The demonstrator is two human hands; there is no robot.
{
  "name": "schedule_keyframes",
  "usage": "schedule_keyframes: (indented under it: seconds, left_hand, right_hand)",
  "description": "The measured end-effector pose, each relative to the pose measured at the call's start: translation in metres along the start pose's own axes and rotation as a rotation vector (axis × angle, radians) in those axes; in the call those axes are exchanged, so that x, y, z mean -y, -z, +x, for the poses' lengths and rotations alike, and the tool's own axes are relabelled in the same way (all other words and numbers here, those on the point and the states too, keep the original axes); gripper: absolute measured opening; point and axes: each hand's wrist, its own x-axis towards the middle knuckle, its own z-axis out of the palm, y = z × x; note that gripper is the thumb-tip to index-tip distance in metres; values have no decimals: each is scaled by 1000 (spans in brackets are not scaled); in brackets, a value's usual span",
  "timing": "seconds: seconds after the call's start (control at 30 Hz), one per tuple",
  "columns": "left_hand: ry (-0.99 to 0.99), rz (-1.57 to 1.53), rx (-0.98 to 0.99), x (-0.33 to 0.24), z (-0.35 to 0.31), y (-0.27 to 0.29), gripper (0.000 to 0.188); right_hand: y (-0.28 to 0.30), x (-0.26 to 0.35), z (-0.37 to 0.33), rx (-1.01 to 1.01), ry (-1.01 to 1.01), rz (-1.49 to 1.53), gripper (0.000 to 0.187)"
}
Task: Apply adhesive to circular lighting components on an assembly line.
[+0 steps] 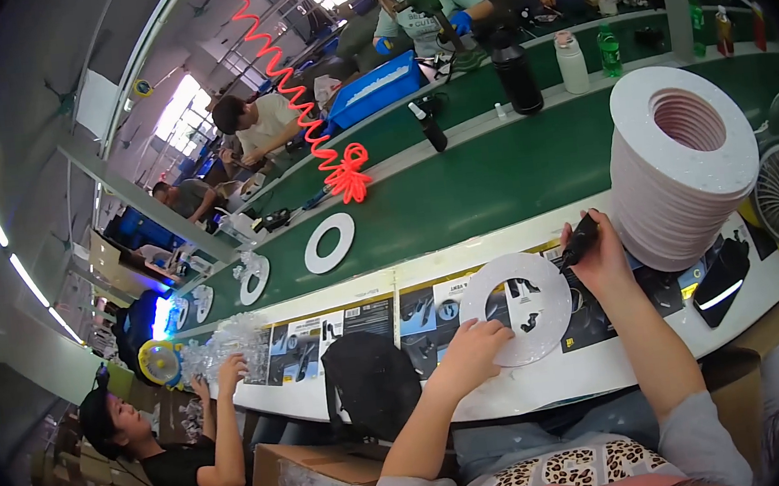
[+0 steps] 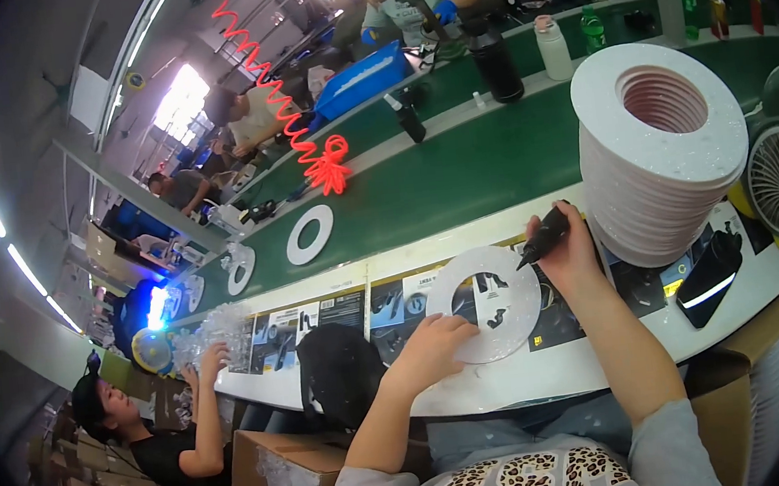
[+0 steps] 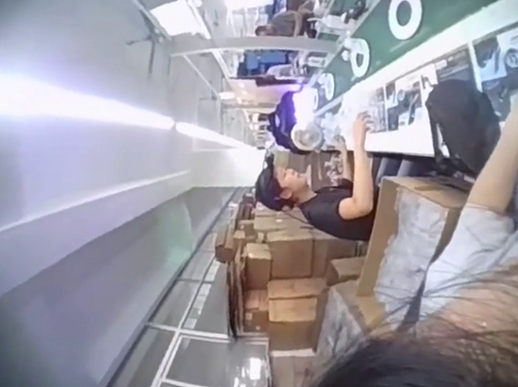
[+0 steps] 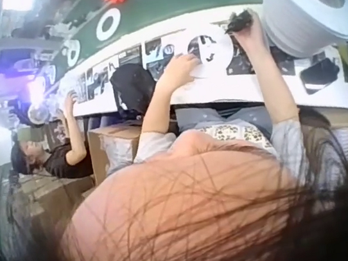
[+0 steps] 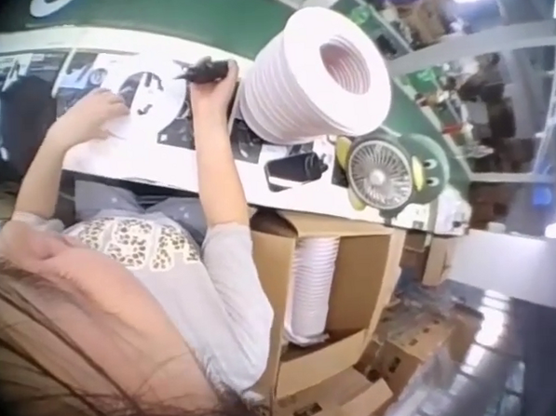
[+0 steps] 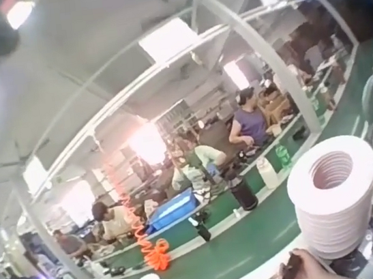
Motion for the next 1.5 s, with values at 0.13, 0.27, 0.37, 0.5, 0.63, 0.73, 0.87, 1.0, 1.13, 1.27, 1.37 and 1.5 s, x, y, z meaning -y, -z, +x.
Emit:
schedule_keyframes:
  seconds: [0.13, 0.27, 0.37, 0.5, 0.63, 0.73, 0.87, 1.0, 1.13, 1.27, 1.37, 1.5]
  left_hand:
    - [-16, 46, 81, 12, 17, 9, 49]
    - [-11, 133, 38, 43, 45, 19, 52]
    - [62, 227, 43, 64, 79, 40, 52]
    - [60, 226, -173, 108, 122, 61, 57]
    - [69, 160, -333, 118, 148, 62, 53]
    - [89, 157, -316, 124, 155, 37, 50]
    - [100, 97, -314, 125, 145, 7, 40]
    - [75, 55, -307, 118, 129, 0, 36]
    - [23, 70, -361, 104, 122, 9, 31]
    - [132, 203, -511, 92, 129, 40, 24]
    - [28, 153, -638, 59, 140, 78, 23]
    - [-253, 26, -746, -13, 154, 123, 27]
  right_hand:
    - [-1, 1, 2, 9, 20, -3, 28]
    - [-1, 4, 1, 12, 30, 9, 28]
    - [2, 4, 0, 2, 30, 16, 28]
    - [6, -4, 5, -1, -2, 14, 28]
    - [9, 0, 8, -30, -11, 30, 27]
    - [8, -2, 11, -47, 12, 21, 26]
    - [14, -7, 19, -35, 8, 1, 25]
    - [16, -12, 21, -42, 19, -12, 26]
    - [20, -7, 23, -65, 7, 29, 27]
    - [26, -8, 28, -25, -7, 37, 28]
    - [24, -7, 29, -31, 8, 40, 27]
    - [23, -8, 30, 1, -7, 31, 29]
